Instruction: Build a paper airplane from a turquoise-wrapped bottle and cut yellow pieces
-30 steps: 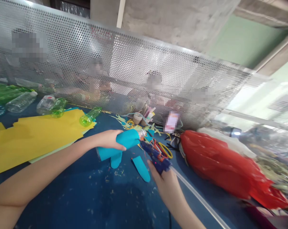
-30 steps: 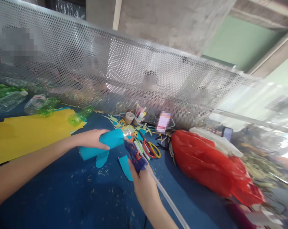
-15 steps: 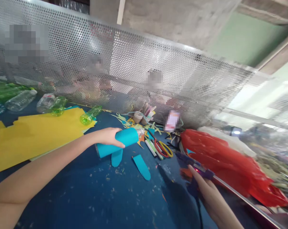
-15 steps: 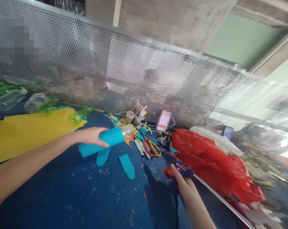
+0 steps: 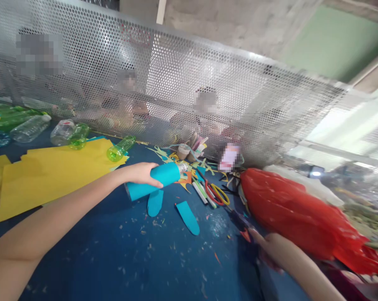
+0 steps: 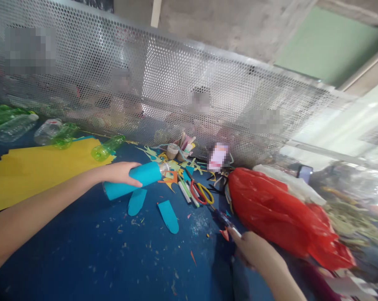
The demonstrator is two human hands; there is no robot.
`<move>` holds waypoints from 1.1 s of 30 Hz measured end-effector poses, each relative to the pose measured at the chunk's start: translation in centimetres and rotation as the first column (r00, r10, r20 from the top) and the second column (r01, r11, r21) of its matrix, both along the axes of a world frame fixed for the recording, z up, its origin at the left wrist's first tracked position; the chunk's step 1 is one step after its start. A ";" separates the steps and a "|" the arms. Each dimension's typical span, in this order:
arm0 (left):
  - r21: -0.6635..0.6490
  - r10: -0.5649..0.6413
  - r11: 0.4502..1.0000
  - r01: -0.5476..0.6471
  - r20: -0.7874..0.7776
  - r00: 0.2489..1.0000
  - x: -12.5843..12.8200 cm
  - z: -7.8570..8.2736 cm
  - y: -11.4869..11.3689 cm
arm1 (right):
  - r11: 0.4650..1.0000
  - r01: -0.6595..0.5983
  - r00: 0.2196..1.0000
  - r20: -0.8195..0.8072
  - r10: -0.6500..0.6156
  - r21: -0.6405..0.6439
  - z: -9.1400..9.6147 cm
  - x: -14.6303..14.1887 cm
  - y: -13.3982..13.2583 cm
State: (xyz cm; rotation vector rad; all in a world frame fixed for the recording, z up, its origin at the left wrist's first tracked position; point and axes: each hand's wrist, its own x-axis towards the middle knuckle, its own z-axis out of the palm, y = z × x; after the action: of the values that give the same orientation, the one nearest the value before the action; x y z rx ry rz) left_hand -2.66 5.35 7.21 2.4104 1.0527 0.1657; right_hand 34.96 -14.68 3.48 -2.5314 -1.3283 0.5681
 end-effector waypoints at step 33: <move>0.025 0.002 1.000 0.000 -0.053 0.999 1.1 0.7 -2.6 | 0.940 0.036 0.223 -0.920 0.322 0.338 0.6 -14.6 9.4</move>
State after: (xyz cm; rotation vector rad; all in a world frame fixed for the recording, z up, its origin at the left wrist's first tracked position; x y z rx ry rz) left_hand -1.53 2.73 7.95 2.4491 1.0815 0.1169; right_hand 20.41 -5.30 4.11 -1.1866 -0.9458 1.5301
